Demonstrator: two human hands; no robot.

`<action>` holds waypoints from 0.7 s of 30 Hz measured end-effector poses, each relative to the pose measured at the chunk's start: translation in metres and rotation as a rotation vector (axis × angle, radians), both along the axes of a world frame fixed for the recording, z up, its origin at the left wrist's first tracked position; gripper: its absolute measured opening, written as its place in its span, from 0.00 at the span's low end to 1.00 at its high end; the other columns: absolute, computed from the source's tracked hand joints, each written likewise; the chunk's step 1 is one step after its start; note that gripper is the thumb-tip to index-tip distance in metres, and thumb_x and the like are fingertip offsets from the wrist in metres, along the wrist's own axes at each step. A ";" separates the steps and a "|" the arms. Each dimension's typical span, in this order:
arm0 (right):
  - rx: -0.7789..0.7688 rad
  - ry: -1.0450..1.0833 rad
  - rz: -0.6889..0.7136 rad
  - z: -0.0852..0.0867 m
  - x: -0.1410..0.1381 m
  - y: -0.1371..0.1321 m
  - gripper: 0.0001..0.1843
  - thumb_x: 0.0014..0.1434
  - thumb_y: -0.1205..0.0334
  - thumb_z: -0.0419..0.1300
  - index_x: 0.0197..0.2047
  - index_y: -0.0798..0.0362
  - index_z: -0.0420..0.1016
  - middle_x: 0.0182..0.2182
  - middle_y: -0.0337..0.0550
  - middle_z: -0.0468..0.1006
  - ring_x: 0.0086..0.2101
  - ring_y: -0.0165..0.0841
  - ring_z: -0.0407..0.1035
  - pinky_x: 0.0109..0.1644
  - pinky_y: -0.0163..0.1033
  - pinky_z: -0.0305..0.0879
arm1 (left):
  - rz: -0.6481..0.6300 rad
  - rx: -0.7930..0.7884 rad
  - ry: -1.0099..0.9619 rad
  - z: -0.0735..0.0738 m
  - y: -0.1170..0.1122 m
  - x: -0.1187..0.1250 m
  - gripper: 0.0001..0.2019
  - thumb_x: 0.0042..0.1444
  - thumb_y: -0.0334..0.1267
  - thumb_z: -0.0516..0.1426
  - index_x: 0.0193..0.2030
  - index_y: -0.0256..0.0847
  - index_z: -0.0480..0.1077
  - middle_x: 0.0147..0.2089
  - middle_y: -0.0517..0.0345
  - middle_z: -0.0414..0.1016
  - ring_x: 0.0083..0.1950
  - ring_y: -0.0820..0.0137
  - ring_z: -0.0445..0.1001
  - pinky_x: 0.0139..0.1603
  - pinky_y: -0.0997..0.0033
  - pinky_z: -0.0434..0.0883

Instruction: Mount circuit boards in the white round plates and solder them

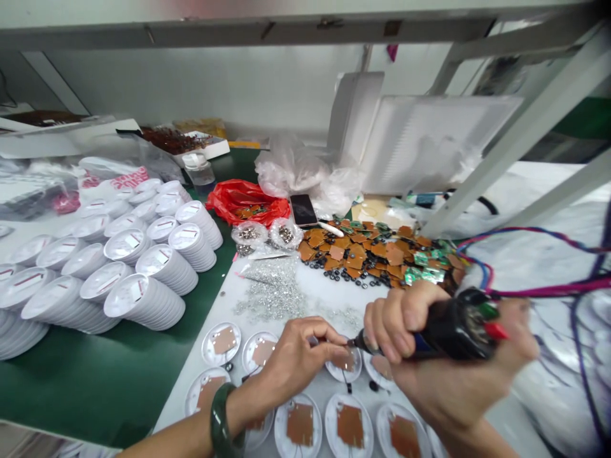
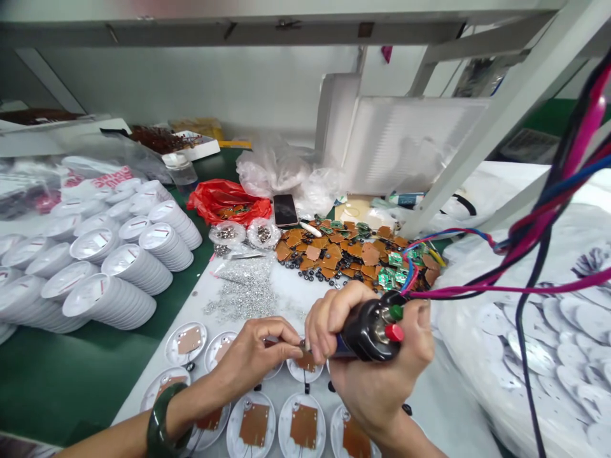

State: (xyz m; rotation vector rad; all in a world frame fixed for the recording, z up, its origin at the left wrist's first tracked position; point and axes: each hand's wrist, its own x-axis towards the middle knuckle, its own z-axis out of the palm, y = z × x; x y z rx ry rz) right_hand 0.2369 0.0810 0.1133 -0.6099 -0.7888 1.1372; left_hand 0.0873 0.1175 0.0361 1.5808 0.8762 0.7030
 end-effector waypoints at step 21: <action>-0.205 -0.072 0.244 -0.065 -0.013 -0.045 0.36 0.64 0.30 0.48 0.26 0.52 0.76 0.14 0.37 0.67 0.14 0.28 0.56 0.18 0.34 0.50 | -0.049 1.276 0.318 -0.052 -0.079 -0.026 0.08 0.70 0.33 0.57 0.37 0.40 0.75 0.40 0.63 0.81 0.31 0.70 0.59 0.33 0.63 0.51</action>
